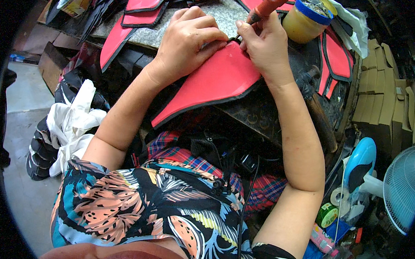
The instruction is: The person trims the edges of pink and black material pieces using a red utility knife. They repeatedly pick up a piece, trim its edges, flip it over, and place it back on the table among other similar pieces.
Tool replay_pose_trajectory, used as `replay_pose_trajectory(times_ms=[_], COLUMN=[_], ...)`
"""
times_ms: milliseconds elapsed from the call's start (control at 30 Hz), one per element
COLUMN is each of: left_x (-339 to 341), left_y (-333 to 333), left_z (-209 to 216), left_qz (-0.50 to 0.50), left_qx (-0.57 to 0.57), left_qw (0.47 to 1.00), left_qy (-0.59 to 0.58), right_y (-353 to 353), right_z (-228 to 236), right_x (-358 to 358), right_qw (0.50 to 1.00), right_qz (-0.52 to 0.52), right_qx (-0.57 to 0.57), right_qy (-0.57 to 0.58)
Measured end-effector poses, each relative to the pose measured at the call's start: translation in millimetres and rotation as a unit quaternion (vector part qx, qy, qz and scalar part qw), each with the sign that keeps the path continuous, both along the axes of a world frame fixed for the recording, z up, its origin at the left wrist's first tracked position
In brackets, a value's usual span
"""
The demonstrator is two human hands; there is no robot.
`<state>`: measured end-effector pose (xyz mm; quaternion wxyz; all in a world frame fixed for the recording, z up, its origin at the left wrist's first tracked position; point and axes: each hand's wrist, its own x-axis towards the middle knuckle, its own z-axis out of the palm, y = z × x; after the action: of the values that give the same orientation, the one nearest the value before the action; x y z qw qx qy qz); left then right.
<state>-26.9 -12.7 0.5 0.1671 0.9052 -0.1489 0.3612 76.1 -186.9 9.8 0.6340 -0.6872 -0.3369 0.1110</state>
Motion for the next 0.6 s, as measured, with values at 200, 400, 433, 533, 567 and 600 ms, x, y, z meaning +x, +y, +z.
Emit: replay_pose_trajectory(times_ms=[200, 400, 433, 533, 567, 600], left_x=[-1.9, -2.5, -2.6, -2.0, -1.8, -3.0], left_y=[-1.6, -2.0, -2.0, -1.5, -1.3, -1.4], left_z=[0.5, -0.2, -0.3, -0.1, -0.3, 0.4], left_qz=[0.01, 0.016, 0.018, 0.008, 0.005, 0.004], left_qx=[0.014, -0.003, -0.006, -0.003, -0.007, -0.007], left_qw=[1.0, 1.0, 1.0, 1.0, 1.0, 1.0], left_qy=[-0.024, -0.004, 0.004, -0.016, -0.016, -0.017], right_y=[-6.4, -5.3, -5.2, -5.8, -5.5, -6.0], right_z=[6.6, 4.4, 4.8, 6.3, 5.7, 6.3], right_x=[7.2, 6.3, 6.2, 6.4, 6.2, 5.5], right_qw=[0.987, 0.99, 0.991, 0.991, 0.992, 0.993], right_qz=[0.032, 0.041, 0.046, 0.06, 0.052, 0.057], right_qx=[0.082, 0.064, 0.07, 0.068, 0.052, 0.046], right_qy=[0.133, 0.115, 0.107, 0.103, 0.099, 0.093])
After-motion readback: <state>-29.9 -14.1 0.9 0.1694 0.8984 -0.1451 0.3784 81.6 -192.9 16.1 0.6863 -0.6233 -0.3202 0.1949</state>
